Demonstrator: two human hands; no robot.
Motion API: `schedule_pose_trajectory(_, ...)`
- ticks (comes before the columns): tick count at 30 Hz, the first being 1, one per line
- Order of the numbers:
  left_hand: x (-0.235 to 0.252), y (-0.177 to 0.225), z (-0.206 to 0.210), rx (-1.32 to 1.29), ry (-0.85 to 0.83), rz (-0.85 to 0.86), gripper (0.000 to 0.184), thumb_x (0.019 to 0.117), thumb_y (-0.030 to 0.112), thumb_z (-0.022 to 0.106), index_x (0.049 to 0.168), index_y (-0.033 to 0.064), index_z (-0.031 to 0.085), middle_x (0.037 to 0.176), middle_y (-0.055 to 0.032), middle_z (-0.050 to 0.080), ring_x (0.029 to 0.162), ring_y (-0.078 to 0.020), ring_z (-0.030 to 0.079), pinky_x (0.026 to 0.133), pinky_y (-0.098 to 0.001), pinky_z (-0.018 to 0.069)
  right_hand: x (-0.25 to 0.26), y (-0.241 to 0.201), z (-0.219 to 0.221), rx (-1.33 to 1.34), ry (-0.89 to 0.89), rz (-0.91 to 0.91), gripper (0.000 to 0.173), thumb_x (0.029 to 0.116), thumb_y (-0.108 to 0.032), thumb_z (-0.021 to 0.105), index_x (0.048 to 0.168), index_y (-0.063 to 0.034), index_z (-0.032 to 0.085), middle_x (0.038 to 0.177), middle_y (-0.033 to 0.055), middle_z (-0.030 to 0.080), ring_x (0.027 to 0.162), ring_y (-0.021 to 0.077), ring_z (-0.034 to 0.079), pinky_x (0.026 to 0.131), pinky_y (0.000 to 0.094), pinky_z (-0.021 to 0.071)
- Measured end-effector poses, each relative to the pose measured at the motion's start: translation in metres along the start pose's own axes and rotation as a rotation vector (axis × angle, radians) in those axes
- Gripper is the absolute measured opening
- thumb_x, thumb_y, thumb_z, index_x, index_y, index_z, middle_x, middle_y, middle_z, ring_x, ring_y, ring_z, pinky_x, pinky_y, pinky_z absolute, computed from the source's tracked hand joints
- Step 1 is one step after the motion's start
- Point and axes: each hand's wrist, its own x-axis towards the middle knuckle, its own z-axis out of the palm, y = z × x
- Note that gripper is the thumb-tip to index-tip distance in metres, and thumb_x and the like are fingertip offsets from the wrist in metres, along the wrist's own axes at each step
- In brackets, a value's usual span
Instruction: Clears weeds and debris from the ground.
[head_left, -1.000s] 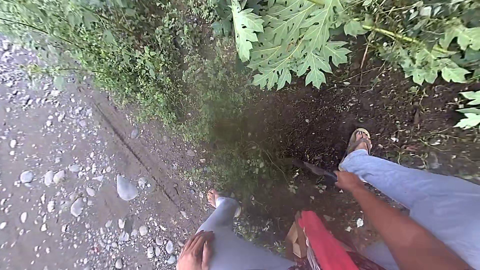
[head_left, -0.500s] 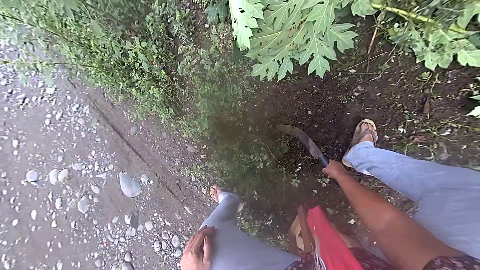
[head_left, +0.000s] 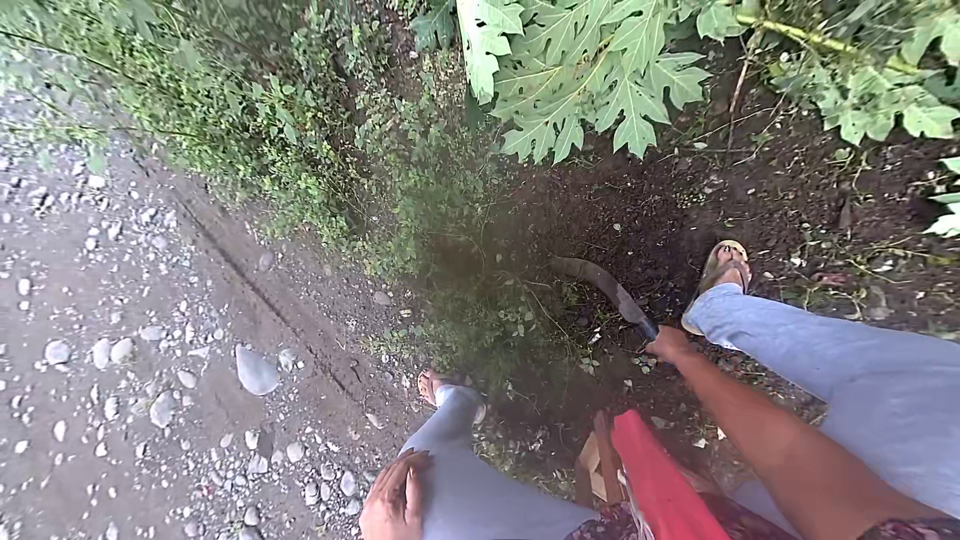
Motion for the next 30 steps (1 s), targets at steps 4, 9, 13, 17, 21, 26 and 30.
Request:
schedule_pose_trajectory(4,-0.004,-0.004,0.0,-0.027,0.0,0.013,0.05,0.1009,0.026,0.035,0.095,0.0023,0.078,0.104,-0.0128,0.079,0.111,-0.0318,0.073,0.102,-0.0484,0.0535,-0.005,0.014,-0.056,-0.12,0.092,-0.067,0.054,0.093,-0.02,0.073,0.139,0.0023,0.057,0.128,0.031,0.064,0.117,0.0474,0.064,0.097,0.0678,0.0493)
schedule_pose_trajectory(9,-0.002,0.001,0.001,-0.019,0.014,-0.003,0.051,0.1009,0.027,0.035,0.094,0.003,0.079,0.104,-0.0113,0.079,0.11,-0.0313,0.074,0.102,-0.048,0.0539,0.0,-0.031,-0.033,0.712,0.199,0.027,0.038,0.0976,-0.016,0.067,0.128,0.0043,0.054,0.095,0.0147,0.064,0.075,0.0224,0.065,0.073,0.041,0.0571)
schedule_pose_trajectory(13,0.003,0.004,0.001,0.005,0.008,-0.01,0.051,0.101,0.028,0.034,0.094,0.0044,0.079,0.105,-0.0109,0.079,0.11,-0.0306,0.074,0.101,-0.049,0.054,-0.006,-0.03,0.014,0.388,0.085,0.024,0.04,0.0944,-0.015,0.07,0.126,0.0068,0.06,0.106,0.0217,0.069,0.093,0.0325,0.069,0.086,0.0509,0.0551)
schedule_pose_trajectory(17,0.004,0.0,0.001,-0.002,0.006,0.009,0.051,0.1013,0.028,0.034,0.094,0.0046,0.079,0.104,-0.0102,0.08,0.11,-0.0297,0.074,0.101,-0.0478,0.0542,-0.011,0.007,-0.01,-0.29,-0.037,-0.078,0.054,0.0923,-0.02,0.073,0.14,0.0002,0.057,0.132,0.0291,0.064,0.123,0.0476,0.062,0.098,0.0684,0.0489)
schedule_pose_trajectory(21,0.0,-0.002,0.002,-0.025,0.015,0.022,0.051,0.1016,0.027,0.035,0.094,0.0042,0.079,0.104,-0.0103,0.08,0.11,-0.0287,0.074,0.102,-0.0455,0.0538,-0.008,0.019,-0.046,-0.151,0.062,-0.103,0.052,0.0918,-0.02,0.075,0.137,0.0012,0.059,0.126,0.0297,0.066,0.115,0.0468,0.065,0.095,0.0674,0.0497)
schedule_pose_trajectory(26,-0.001,-0.001,0.002,-0.008,0.027,-0.006,0.051,0.1008,0.028,0.034,0.093,0.0043,0.079,0.104,-0.0107,0.08,0.11,-0.0312,0.074,0.1,-0.0486,0.0546,0.0,0.0,-0.014,0.556,0.212,0.017,0.048,0.0962,-0.015,0.07,0.135,0.0061,0.052,0.104,0.0209,0.067,0.081,0.0287,0.069,0.079,0.0471,0.0575)
schedule_pose_trajectory(30,0.006,0.004,0.002,-0.009,0.01,-0.017,0.051,0.1009,0.028,0.034,0.094,0.0042,0.079,0.106,-0.0115,0.079,0.11,-0.0316,0.074,0.099,-0.0506,0.0544,-0.021,0.036,0.011,0.115,0.065,0.069,0.05,0.0944,-0.016,0.071,0.136,0.0061,0.056,0.121,0.0278,0.067,0.109,0.0399,0.068,0.095,0.0581,0.0532)
